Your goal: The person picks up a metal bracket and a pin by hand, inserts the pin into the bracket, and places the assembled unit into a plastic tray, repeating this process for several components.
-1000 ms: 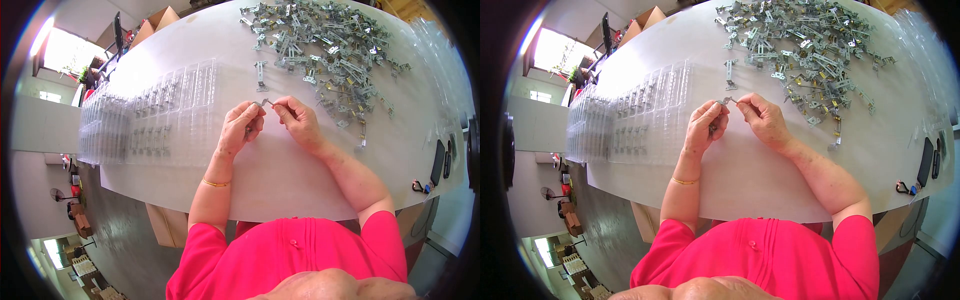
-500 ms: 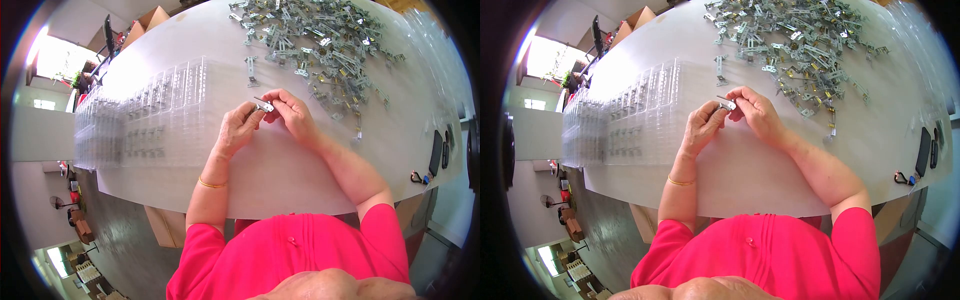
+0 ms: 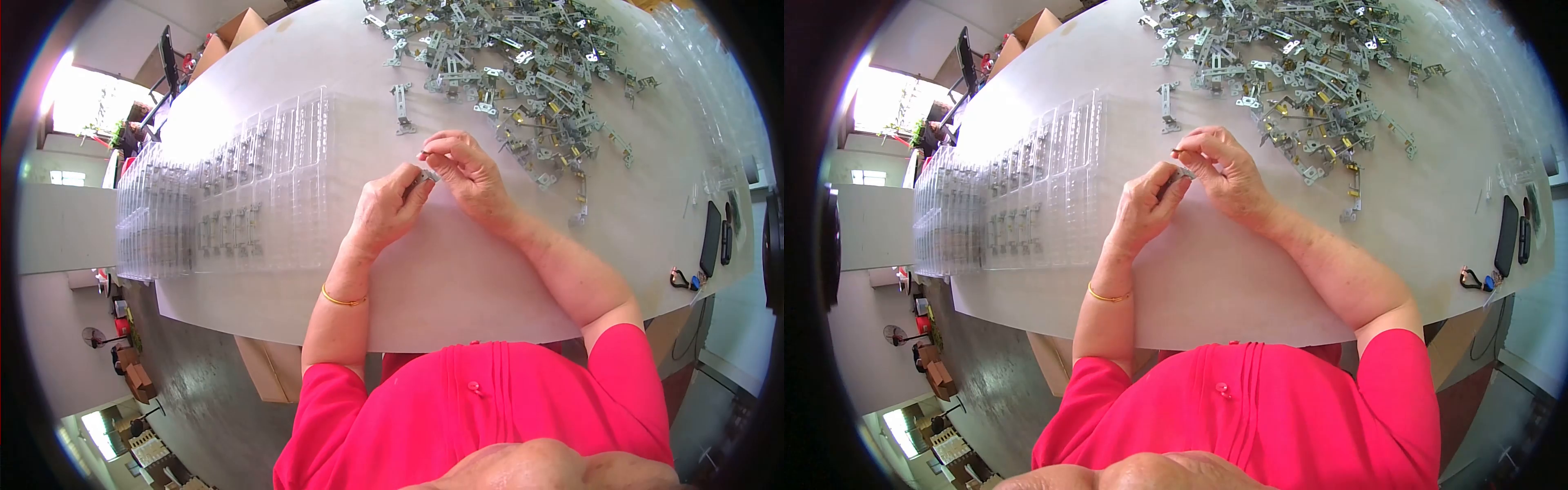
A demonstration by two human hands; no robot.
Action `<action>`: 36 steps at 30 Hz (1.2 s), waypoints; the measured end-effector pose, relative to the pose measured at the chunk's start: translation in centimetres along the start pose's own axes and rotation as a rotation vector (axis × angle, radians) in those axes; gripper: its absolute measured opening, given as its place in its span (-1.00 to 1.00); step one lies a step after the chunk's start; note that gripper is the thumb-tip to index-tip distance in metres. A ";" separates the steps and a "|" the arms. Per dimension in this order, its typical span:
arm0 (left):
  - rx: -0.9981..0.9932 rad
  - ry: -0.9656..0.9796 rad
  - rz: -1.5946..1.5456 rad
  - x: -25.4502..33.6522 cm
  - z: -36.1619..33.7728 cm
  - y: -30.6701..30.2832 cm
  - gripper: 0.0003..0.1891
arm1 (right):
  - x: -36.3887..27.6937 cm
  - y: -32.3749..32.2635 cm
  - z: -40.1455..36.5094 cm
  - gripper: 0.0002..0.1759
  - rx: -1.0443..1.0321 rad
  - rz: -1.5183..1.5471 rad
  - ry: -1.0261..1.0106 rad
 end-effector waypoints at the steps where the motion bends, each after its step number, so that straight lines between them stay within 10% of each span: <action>1: 0.026 0.015 0.057 0.0 0.0 0.0 -0.84 | 0.1 0.1 0.0 -0.89 -0.001 0.000 0.000; 22: -0.101 -0.194 -0.352 -2.1 -0.1 -0.8 -0.65 | 2.1 -0.9 -0.1 -0.85 0.108 0.407 0.339; 36: 0.127 -0.167 -0.579 -3.4 0.1 -0.2 -0.70 | -1.1 0.1 -0.2 -0.84 -0.011 -0.194 0.139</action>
Point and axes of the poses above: each hand's wrist, its own z-axis towards the middle knuckle, its own y-axis out of the palm, x = y × z, the point moved 7 cm from there along z, towards the middle knuckle, and after that the axes turned 10 degrees about -x, right-handed, at the moved point
